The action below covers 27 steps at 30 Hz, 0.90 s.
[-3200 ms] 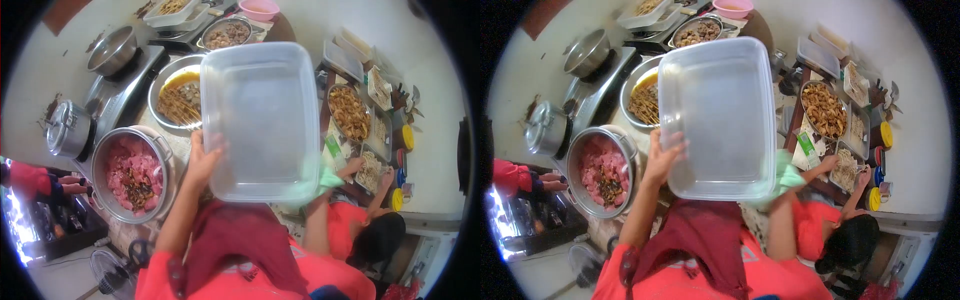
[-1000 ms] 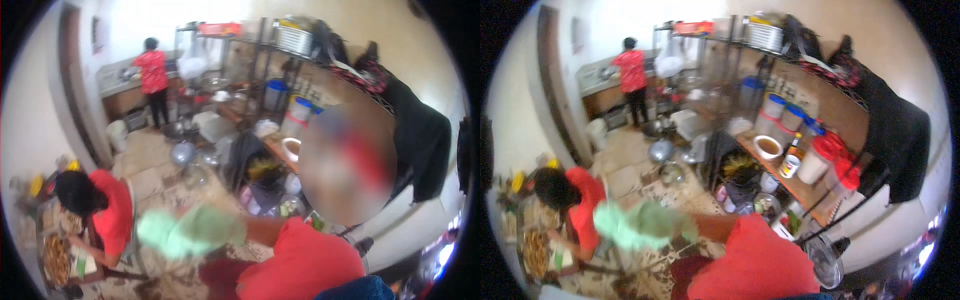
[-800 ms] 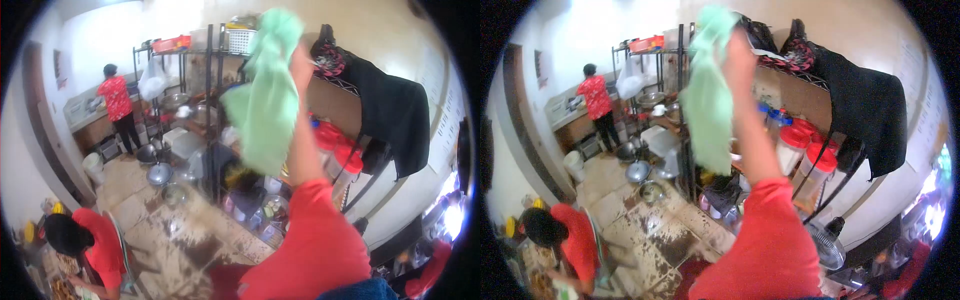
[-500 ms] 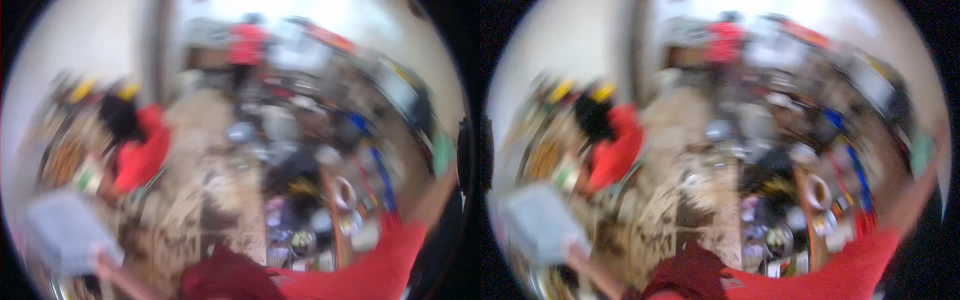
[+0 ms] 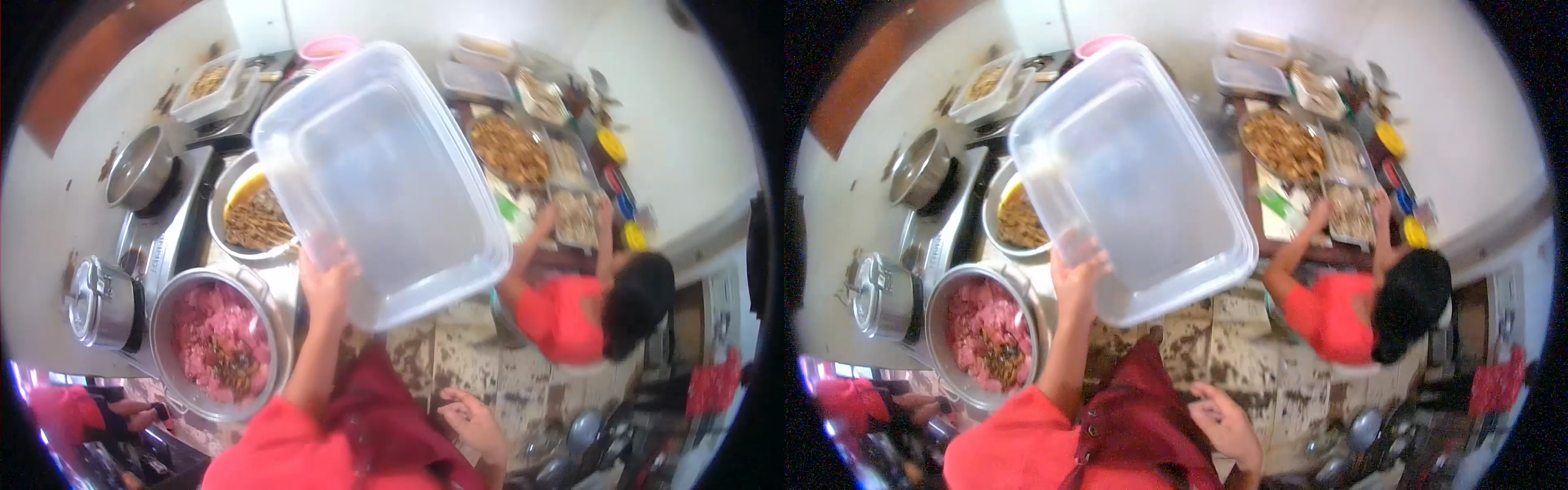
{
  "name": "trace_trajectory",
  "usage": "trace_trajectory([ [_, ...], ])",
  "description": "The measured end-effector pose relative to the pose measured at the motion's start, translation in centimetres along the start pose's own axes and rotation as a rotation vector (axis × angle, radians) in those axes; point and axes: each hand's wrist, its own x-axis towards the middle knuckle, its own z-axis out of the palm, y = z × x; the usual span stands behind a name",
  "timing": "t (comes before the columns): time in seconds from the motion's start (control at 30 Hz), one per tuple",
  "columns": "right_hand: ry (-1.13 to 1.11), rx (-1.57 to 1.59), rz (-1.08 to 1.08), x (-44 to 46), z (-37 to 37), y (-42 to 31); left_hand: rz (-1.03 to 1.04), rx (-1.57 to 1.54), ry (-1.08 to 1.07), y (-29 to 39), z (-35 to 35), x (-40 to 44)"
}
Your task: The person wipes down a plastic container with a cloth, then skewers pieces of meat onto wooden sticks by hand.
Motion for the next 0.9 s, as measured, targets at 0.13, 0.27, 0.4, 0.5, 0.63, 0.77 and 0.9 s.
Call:
trace_trajectory([
  [0.13,-0.14,0.274,-0.154,13.2,-1.8,-6.2,-0.039,0.007,0.08,0.2,0.7,5.3],
  [0.27,-0.274,0.673,-0.256,26.3,0.6,-13.1,0.023,0.05,0.117,-1.6,3.0,10.4],
  [0.4,-0.088,0.532,-0.062,37.1,-0.9,-18.1,0.145,0.349,-0.03,-2.0,4.7,16.1],
  [0.5,-0.066,0.644,-0.03,45.7,-2.7,-22.8,0.201,0.305,-0.168,2.4,5.9,19.6],
  [0.63,-0.184,0.585,-0.054,59.7,-3.0,-29.9,0.166,0.304,-0.103,3.8,5.7,23.1],
  [0.77,-0.254,0.347,-0.089,72.1,4.2,-39.0,0.092,0.25,0.279,1.4,5.2,23.3],
  [0.9,-0.621,0.358,-0.039,82.1,15.9,-45.3,0.137,0.196,0.824,0.3,7.1,21.4],
])
